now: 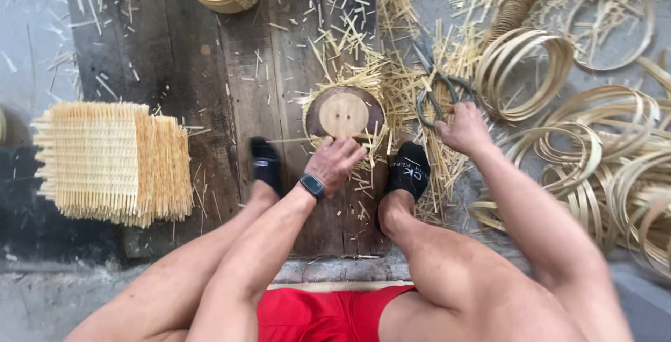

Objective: The person repeatedly trims the edges of rectangular bamboo mats using shears and a circular wooden template. They place the template on each mat, cut along the edge, then stack the finished pieces.

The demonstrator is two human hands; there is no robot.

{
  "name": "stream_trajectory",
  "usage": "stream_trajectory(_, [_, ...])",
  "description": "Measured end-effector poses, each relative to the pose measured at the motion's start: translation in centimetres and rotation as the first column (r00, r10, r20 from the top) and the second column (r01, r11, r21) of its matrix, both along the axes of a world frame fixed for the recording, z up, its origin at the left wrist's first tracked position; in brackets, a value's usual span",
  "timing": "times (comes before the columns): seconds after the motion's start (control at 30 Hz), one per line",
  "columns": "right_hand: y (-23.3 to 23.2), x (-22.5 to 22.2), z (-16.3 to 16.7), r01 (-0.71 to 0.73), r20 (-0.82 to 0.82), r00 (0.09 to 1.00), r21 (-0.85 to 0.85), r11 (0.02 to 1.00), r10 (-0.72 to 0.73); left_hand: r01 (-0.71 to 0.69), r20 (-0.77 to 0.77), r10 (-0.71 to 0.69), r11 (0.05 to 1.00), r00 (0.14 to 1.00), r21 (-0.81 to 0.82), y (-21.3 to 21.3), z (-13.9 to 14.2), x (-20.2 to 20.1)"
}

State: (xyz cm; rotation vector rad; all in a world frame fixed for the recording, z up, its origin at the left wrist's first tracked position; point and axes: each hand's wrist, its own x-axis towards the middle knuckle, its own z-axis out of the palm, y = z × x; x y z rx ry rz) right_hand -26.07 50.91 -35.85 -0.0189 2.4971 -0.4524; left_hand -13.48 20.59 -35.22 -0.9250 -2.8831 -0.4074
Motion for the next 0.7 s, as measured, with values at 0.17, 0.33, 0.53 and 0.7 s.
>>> stream_trajectory(0.17, [-0.5, -2.7, -7.3, 0.032, -0.321, 0.947, 0.078, 0.996, -0.006, -0.298, 0.478, 0.174, 0.934, 0.861, 0.196, -1.6, -1.8, -2.1])
stream_trajectory(0.33, [0.0, -6.0, -7.5, 0.298, 0.333, 0.911, -0.119, 0.947, -0.245, -0.633, 0.277, 0.598, 0.772, 0.752, 0.05, 1.4, -3.4, -7.3])
stream_trajectory(0.53, [1.4, -3.4, -4.3, 0.665, 0.628, 0.733, -0.579, 0.473, -0.261, -0.603, 0.263, 0.564, 0.792, 0.783, 0.097, 0.8, -3.8, -8.7])
stream_trajectory(0.7, [-0.1, 0.5, -3.8, 0.478, 0.321, 0.866, -0.309, 0.822, -0.383, -0.322, 0.365, 0.316, 0.946, 0.876, -0.044, -1.7, -3.1, -10.6])
